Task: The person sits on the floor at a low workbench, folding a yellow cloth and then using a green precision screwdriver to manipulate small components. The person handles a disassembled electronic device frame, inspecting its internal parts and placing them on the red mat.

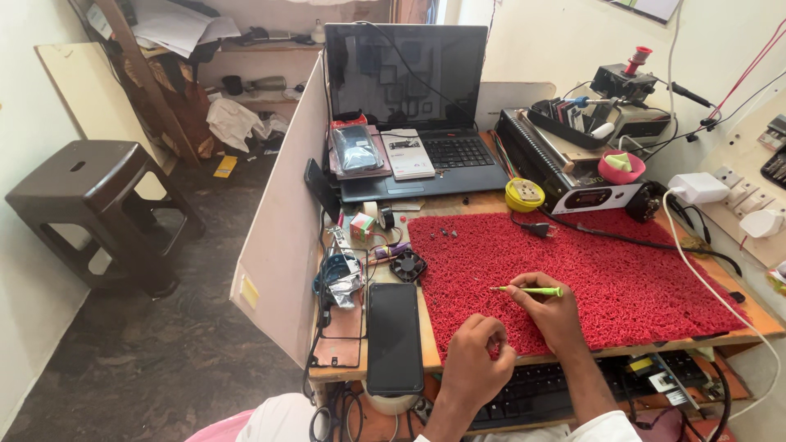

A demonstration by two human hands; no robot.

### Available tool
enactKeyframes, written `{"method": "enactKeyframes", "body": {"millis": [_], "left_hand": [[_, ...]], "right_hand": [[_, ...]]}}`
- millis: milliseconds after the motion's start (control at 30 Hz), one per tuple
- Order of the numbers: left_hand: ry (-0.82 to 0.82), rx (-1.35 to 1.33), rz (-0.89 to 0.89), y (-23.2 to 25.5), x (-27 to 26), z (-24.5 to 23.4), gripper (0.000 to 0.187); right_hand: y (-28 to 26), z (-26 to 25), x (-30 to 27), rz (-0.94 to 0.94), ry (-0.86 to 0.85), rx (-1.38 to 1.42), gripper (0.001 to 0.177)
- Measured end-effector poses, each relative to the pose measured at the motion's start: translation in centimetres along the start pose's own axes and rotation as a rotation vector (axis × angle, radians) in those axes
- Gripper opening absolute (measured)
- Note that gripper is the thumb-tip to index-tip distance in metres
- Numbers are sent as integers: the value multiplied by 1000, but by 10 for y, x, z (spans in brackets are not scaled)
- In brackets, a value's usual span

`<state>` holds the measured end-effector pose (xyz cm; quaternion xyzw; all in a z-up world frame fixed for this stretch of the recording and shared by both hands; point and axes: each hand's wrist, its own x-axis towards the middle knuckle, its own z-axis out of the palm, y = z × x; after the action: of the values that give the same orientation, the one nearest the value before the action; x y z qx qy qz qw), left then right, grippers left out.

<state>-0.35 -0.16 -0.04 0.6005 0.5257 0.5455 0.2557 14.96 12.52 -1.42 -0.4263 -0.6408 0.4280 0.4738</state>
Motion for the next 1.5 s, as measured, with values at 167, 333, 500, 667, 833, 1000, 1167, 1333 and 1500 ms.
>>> {"method": "enactKeyframes", "body": {"millis": [167,333,500,667,833,1000,1167,1333,1500], "left_hand": [[-35,-56,15,-2,0,-2,5],[-27,-62,54,-7,-1,1,5],[-28,-53,56,-9,0,1,10],[-15,-41,59,-7,1,0,11],[10,-39,73,-5,1,0,10],[120,-22,184,-8,1,2,10],[103,-66,91,-8,1,4,11],[145,-76,57,-9,1,7,15],[270,-143,-48,-7,6,8,35]], "right_hand": [[-4,1,-1,0,1,-37,11],[-13,3,-3,-3,11,-88,11],[-9,1,-2,13,9,-61,12],[-1,-2,-2,53,21,70,15],[2,-4,-1,2,22,119,15],[9,-5,3,-18,81,300,15],[7,-13,2,18,70,430,15],[13,-19,2,19,27,501,14],[24,-30,2,-50,-115,565,12]]}}
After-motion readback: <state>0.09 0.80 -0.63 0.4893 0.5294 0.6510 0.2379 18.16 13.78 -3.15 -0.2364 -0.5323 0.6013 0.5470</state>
